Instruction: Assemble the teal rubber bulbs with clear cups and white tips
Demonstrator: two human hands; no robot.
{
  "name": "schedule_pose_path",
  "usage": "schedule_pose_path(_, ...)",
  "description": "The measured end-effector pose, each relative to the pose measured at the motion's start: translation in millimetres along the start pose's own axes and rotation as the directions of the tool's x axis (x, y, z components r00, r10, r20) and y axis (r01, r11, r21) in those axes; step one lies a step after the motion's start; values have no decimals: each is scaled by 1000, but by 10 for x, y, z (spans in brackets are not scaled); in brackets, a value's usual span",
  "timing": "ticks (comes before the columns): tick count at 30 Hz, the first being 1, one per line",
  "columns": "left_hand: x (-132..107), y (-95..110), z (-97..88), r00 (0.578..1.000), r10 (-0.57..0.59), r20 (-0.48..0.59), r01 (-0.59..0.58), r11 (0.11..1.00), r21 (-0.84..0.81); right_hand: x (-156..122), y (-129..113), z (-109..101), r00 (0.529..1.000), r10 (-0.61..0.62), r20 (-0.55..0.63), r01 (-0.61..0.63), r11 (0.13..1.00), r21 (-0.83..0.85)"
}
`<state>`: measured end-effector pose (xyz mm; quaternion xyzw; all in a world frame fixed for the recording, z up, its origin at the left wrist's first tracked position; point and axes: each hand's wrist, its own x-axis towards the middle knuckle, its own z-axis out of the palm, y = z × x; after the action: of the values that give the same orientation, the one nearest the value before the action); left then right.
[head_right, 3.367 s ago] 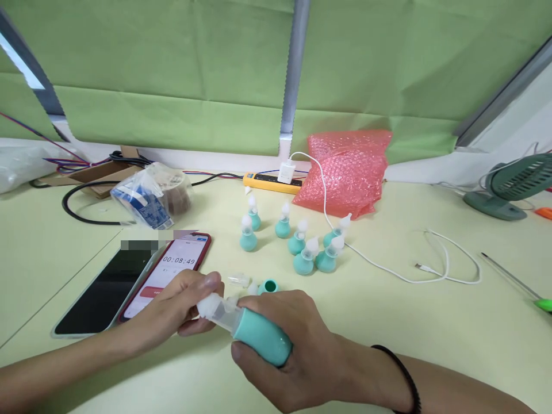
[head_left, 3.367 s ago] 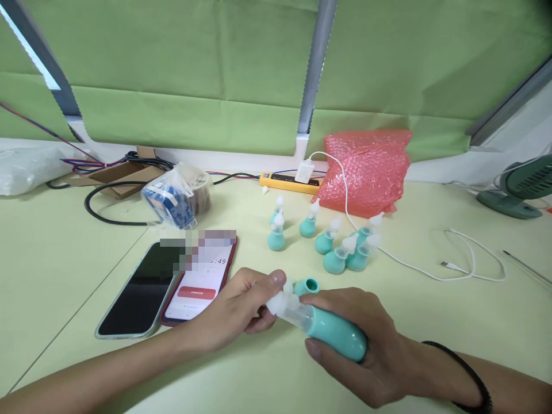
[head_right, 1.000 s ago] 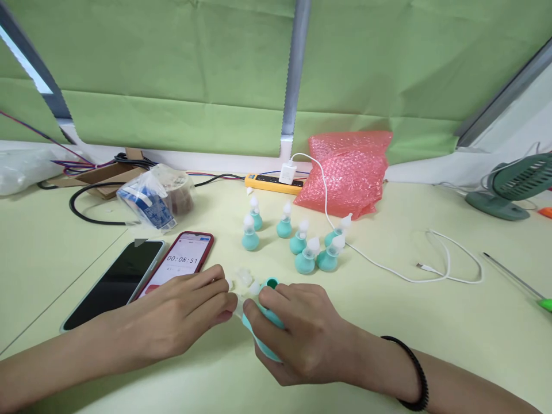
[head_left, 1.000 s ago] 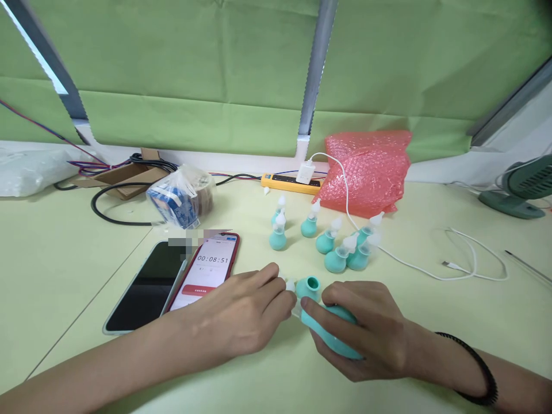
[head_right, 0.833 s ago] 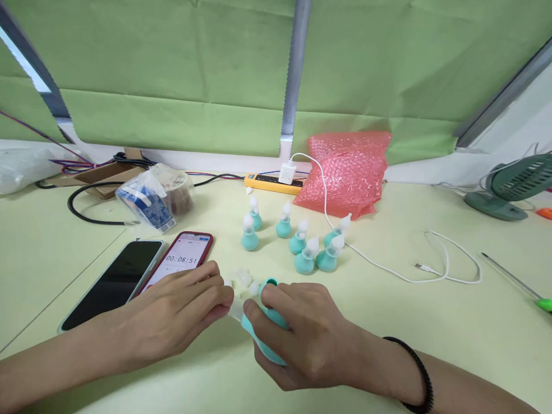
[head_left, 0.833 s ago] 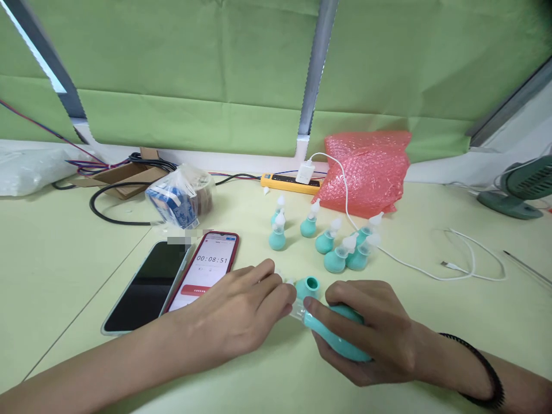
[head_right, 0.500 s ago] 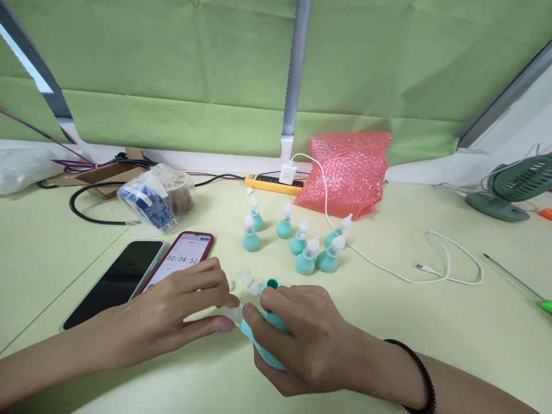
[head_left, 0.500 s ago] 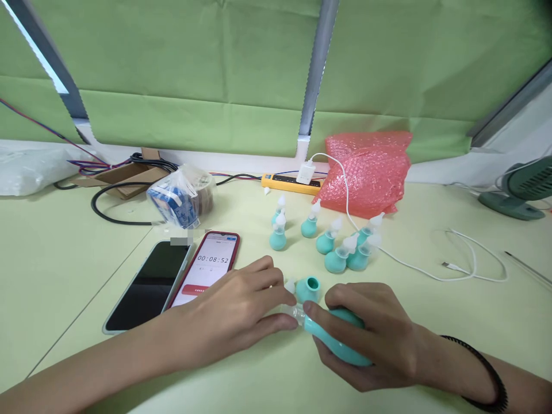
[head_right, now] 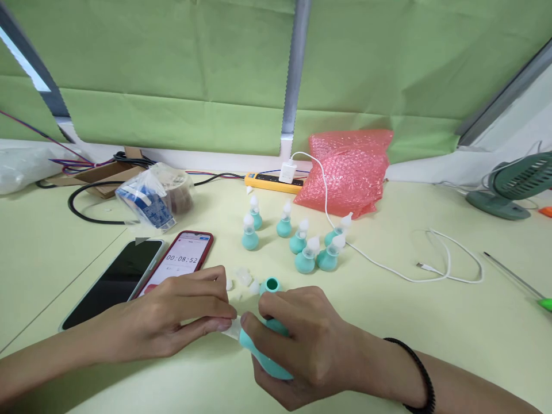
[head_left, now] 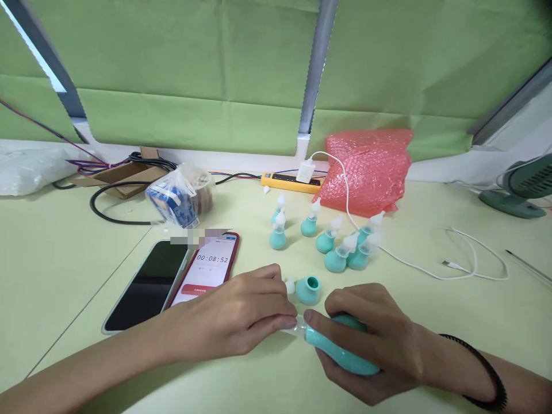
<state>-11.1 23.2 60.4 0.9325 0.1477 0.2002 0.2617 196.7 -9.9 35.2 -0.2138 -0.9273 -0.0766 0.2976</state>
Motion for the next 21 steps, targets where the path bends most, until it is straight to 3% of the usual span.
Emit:
schedule_pose_path(10, -48, 20, -51, 999, 53, -6, -51, 983, 179, 11, 9, -21, 1000, 24, -4, -24, 999, -40)
schedule_pose_path(16, -110, 63, -5, 996, 71, 55, -88, 892, 444, 11, -24, -20, 999, 36, 23, -35, 998, -42)
schedule_pose_path(21, -119, 79, 15, 996, 68, 64, -90, 871, 483, 14, -33, -27, 999, 35, 29, -34, 999, -41)
